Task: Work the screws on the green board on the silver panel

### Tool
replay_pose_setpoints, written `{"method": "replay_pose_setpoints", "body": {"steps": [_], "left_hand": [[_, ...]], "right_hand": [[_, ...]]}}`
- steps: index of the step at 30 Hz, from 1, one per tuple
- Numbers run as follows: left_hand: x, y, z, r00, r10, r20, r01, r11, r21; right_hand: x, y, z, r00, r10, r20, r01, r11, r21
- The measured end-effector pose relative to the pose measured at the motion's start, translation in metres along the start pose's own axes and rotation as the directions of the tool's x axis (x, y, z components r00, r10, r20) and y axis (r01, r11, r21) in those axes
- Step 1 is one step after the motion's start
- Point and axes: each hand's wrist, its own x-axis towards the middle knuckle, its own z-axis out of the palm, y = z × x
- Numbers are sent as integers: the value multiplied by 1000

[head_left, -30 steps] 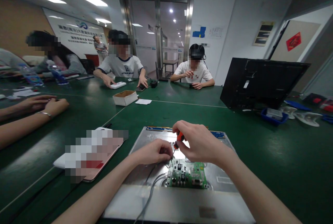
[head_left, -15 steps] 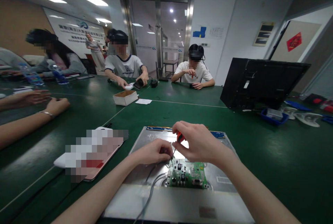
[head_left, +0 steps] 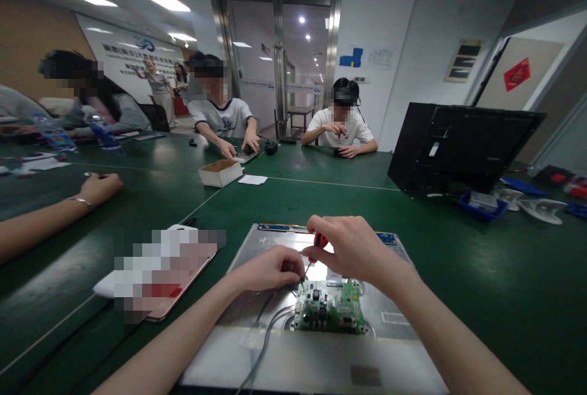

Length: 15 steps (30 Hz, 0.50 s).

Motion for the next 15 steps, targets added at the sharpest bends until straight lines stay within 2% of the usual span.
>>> {"method": "replay_pose_setpoints", "body": {"steps": [4,7,11,15], "left_hand": [[0,-2,1,1000,-12,-1,12,999,-35],[0,-1,0,1000,-13,-6,13,1000,-22],[0,1,-1,1000,-6,-17,6,1000,11],[0,1,-1,1000,-9,-6,9,1000,30]], "right_hand": [[-3,1,-2,997,-81,-11,82,984,158],[-3,1,-3,998,-65,7,62,979,195],[0,1,-1,1000,0,-1,0,990,138],[3,1,2,1000,0,-21,1,1000,19]]}}
